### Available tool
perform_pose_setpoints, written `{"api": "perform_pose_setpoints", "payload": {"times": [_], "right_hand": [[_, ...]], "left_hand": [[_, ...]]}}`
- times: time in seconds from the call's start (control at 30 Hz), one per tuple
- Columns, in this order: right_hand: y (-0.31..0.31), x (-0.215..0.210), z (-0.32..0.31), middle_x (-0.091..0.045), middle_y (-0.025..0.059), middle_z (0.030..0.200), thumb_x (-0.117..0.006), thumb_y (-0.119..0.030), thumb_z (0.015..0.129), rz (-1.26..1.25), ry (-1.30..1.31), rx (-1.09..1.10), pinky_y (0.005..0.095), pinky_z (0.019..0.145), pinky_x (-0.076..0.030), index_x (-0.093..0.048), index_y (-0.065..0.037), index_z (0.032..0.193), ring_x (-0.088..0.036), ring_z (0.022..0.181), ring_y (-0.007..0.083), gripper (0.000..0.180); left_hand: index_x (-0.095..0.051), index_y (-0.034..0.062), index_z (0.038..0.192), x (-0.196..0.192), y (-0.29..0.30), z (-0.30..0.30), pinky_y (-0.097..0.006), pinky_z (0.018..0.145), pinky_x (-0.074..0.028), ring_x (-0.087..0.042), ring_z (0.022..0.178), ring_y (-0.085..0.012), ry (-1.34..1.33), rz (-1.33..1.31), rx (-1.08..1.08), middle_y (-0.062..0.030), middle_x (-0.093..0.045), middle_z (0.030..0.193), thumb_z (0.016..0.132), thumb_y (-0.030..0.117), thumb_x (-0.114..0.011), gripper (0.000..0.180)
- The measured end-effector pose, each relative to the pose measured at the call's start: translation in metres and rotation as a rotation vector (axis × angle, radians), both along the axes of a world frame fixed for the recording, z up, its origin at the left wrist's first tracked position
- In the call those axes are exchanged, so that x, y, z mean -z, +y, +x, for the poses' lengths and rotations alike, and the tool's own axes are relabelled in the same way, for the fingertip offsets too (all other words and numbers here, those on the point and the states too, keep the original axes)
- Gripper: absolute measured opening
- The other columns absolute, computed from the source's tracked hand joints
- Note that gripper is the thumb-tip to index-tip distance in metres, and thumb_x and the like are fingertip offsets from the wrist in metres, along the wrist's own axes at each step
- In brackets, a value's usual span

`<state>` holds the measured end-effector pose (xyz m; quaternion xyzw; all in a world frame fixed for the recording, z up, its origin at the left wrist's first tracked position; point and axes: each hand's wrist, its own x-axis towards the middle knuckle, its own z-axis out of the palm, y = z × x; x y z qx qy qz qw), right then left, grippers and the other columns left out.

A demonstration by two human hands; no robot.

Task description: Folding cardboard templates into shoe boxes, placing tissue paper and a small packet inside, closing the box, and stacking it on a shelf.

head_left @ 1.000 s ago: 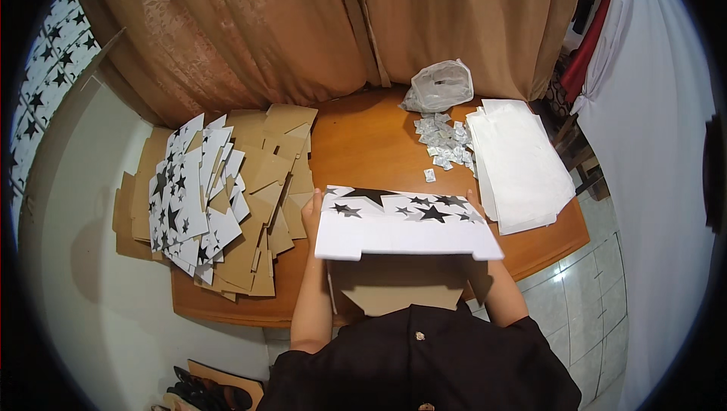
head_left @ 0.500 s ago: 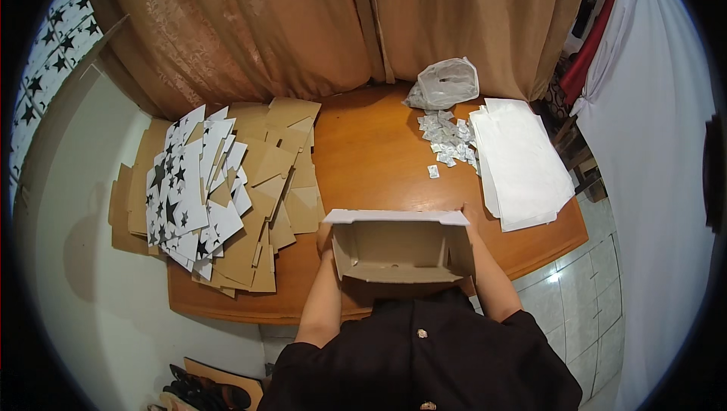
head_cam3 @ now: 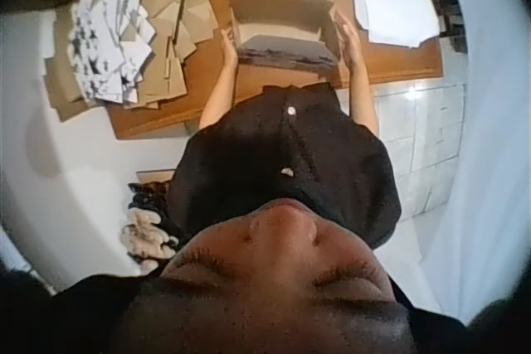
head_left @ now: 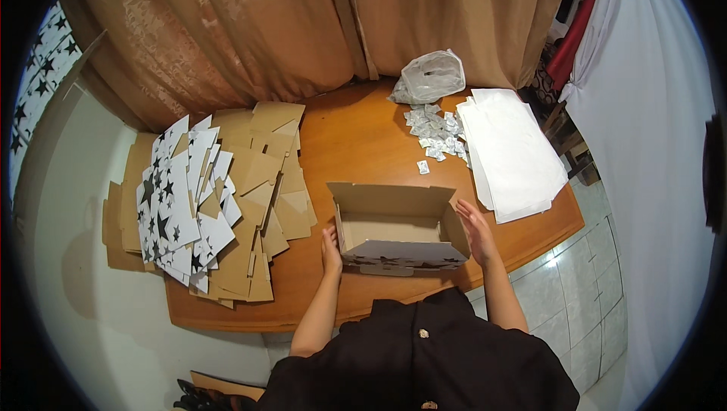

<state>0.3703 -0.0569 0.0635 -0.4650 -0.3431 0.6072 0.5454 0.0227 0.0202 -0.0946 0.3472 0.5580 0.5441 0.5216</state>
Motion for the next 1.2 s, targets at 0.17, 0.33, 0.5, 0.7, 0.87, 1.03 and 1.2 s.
{"api": "perform_pose_setpoints", "payload": {"times": [0.17,0.33,0.5,0.7,0.87,1.03,1.2], "right_hand": [[-0.048,0.026,0.008,-0.029,0.0125,0.144,-0.060,-0.050,0.079,0.108,-0.122,0.170,0.0477,0.106,-0.019,-0.027,-0.013,0.142,-0.025,0.135,0.0283,0.080],[-0.062,0.023,-0.019,-0.028,0.0148,0.144,-0.073,-0.031,0.075,0.113,-0.519,0.228,0.0459,0.107,-0.022,-0.023,-0.010,0.143,-0.024,0.135,0.0296,0.088],[-0.048,0.019,-0.045,-0.060,0.0134,0.113,-0.057,-0.009,0.087,0.171,-0.411,0.460,0.0266,0.085,-0.046,-0.046,0.004,0.126,-0.057,0.102,0.0152,0.042],[-0.052,-0.023,-0.072,-0.066,0.0180,0.085,-0.051,-0.006,0.083,0.009,-0.838,0.329,0.0362,0.065,-0.052,-0.045,-0.002,0.128,-0.067,0.073,0.0281,0.045],[-0.054,0.014,-0.060,-0.061,0.0246,0.072,-0.052,-0.011,0.081,-0.057,-1.082,0.236,0.0443,0.061,-0.049,-0.047,-0.004,0.124,-0.061,0.063,0.0395,0.044],[-0.054,0.017,-0.057,-0.060,0.0256,0.073,-0.053,-0.013,0.081,-0.015,-1.172,0.211,0.0461,0.061,-0.049,-0.051,-0.004,0.118,-0.060,0.065,0.0416,0.038],[-0.054,0.005,-0.056,-0.061,0.0225,0.069,-0.063,-0.018,0.077,0.053,-1.046,0.275,0.0421,0.059,-0.048,-0.060,0.004,0.085,-0.061,0.065,0.0395,0.024]], "left_hand": [[-0.033,0.0023,0.135,-0.068,-0.017,0.006,-0.037,0.101,-0.032,-0.041,0.122,-0.0268,-0.081,0.036,0.018,-0.0155,-0.043,0.128,0.093,0.057,-0.030,0.069],[-0.019,0.0040,0.140,-0.170,-0.021,0.029,-0.038,0.101,-0.033,-0.034,0.128,-0.0294,0.632,0.596,0.281,-0.0178,-0.032,0.136,0.082,0.024,-0.061,0.074],[-0.025,0.0028,0.139,-0.171,-0.013,0.026,-0.039,0.103,-0.032,-0.036,0.128,-0.0290,0.436,0.415,0.286,-0.0180,-0.036,0.136,0.080,0.000,-0.055,0.067],[-0.041,-0.0008,0.132,-0.154,-0.001,-0.033,-0.036,0.099,-0.037,-0.046,0.119,-0.0263,0.634,0.343,0.147,-0.0167,-0.049,0.127,0.080,-0.005,-0.052,0.053],[-0.047,0.0005,0.125,-0.202,-0.011,0.011,-0.039,0.100,-0.036,-0.046,0.117,-0.0307,0.899,0.570,-0.099,-0.0160,-0.049,0.121,0.078,-0.001,-0.059,0.048],[-0.040,0.0091,0.132,-0.222,0.015,0.044,-0.039,0.102,-0.033,-0.039,0.123,-0.0294,0.960,0.889,0.291,-0.0152,-0.039,0.131,0.072,0.004,-0.069,0.067],[-0.031,0.0211,0.140,-0.226,0.042,0.063,-0.055,0.108,-0.015,-0.019,0.137,-0.0330,1.265,0.566,0.683,-0.0162,-0.026,0.143,0.055,0.029,-0.084,0.100]]}}
